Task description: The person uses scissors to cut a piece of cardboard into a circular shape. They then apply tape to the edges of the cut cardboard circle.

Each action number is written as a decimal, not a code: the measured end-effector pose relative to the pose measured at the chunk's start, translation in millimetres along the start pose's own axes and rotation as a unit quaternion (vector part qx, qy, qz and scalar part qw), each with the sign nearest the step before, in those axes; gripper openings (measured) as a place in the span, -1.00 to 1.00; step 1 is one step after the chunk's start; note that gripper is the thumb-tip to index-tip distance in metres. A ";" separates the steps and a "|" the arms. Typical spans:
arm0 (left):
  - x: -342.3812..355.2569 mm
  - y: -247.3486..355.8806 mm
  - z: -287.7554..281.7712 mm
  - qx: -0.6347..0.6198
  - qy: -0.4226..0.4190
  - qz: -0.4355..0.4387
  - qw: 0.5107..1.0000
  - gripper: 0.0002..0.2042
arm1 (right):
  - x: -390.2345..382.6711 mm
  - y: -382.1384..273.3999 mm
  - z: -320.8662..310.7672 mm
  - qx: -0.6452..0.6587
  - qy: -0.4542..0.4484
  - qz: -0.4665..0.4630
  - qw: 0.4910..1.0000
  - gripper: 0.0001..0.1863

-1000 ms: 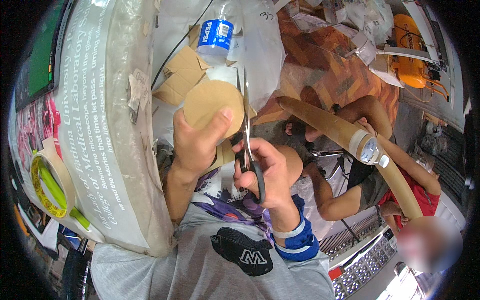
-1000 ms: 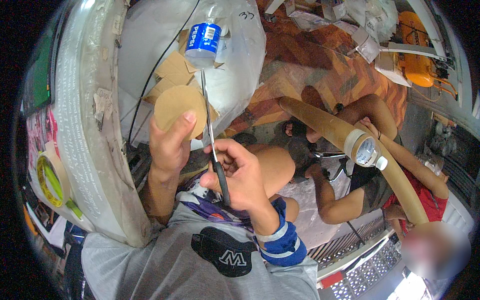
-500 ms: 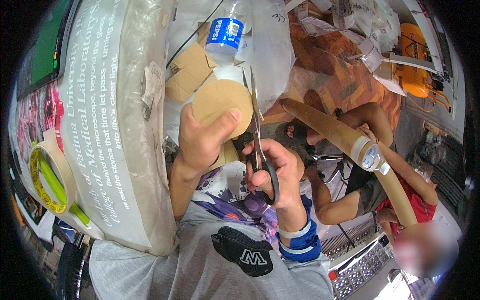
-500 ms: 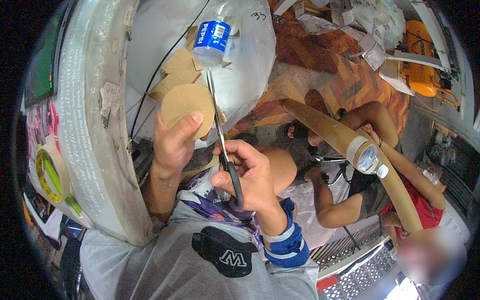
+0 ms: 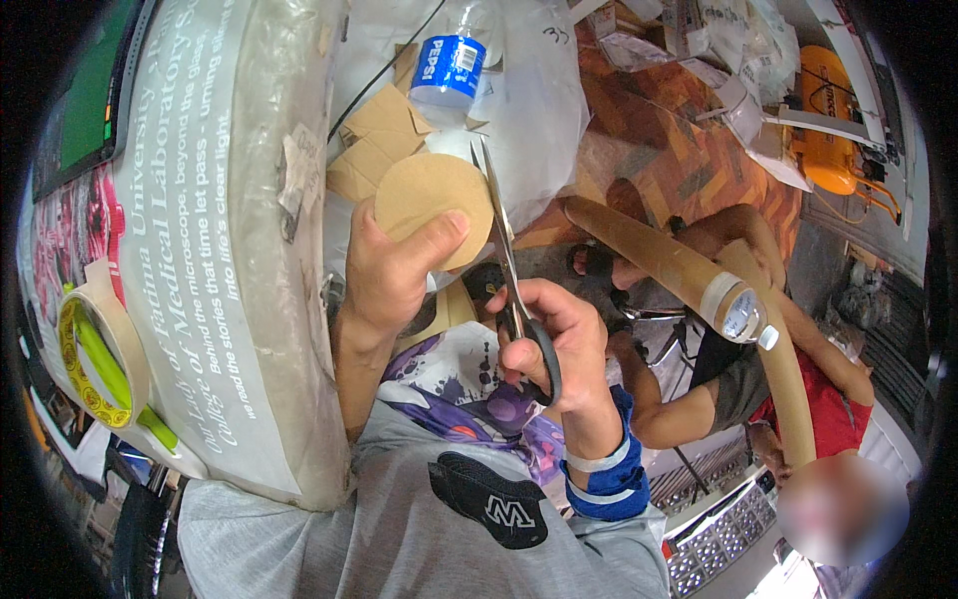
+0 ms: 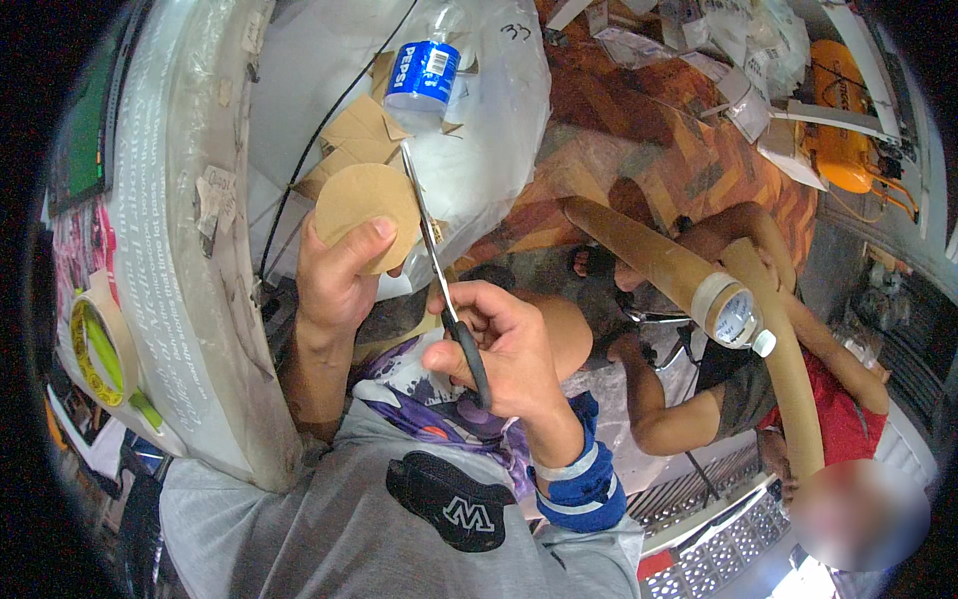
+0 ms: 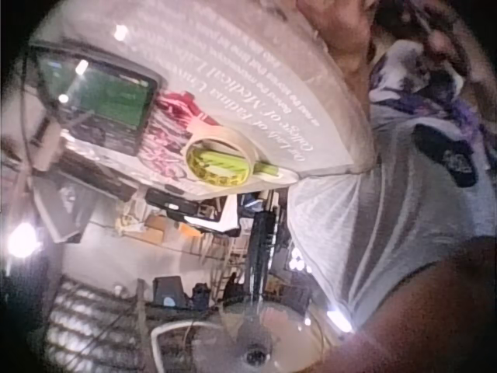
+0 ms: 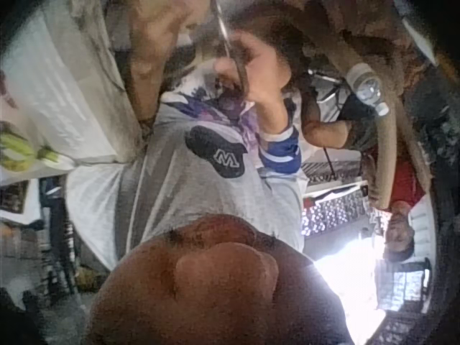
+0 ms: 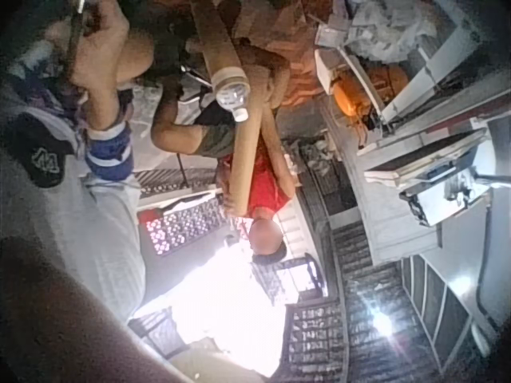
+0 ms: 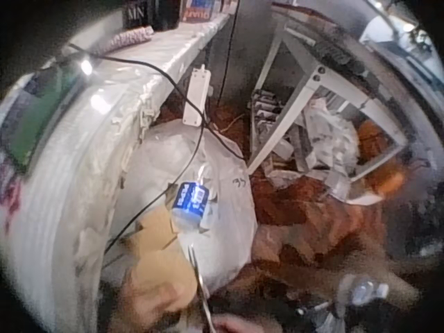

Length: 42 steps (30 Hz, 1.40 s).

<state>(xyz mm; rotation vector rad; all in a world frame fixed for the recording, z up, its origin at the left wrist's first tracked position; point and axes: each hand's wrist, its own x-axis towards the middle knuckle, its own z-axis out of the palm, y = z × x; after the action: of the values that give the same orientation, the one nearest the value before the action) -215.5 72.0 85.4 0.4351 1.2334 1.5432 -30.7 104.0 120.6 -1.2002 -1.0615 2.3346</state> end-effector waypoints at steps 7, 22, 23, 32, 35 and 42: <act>1.5 -4.9 -2.4 -0.043 0.003 -0.018 0.999 -0.80 | -0.7 -0.8 -4.2 -0.040 -0.007 0.011 0.999 -0.48; 10.5 -13.0 -9.1 -0.080 0.014 -0.026 0.996 -0.68 | 1.1 15.9 -15.7 -0.032 0.035 0.003 0.999 -0.53; 11.6 -14.6 -7.1 -0.054 -0.003 -0.005 0.999 -0.67 | 1.0 21.3 -20.3 -0.016 0.044 -0.010 0.999 -0.46; 10.9 -22.7 15.3 -0.193 -0.193 0.049 0.961 -0.50 | -47.5 54.9 -29.2 -0.081 0.194 -0.050 0.976 -0.47; -1.5 -13.1 33.8 -0.236 -0.218 0.043 0.946 -0.48 | -77.8 63.1 -32.7 -0.119 0.238 -0.067 0.962 -0.43; -43.2 0.3 68.8 -0.148 -0.320 0.024 0.936 -0.59 | -155.4 67.6 -34.1 -0.038 0.295 -0.132 0.946 -0.44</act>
<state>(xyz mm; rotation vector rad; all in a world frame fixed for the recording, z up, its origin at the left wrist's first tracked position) -145.6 66.9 126.7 0.7004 0.4817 1.4315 94.0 -12.9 146.5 -1.5385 -1.0155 1.5875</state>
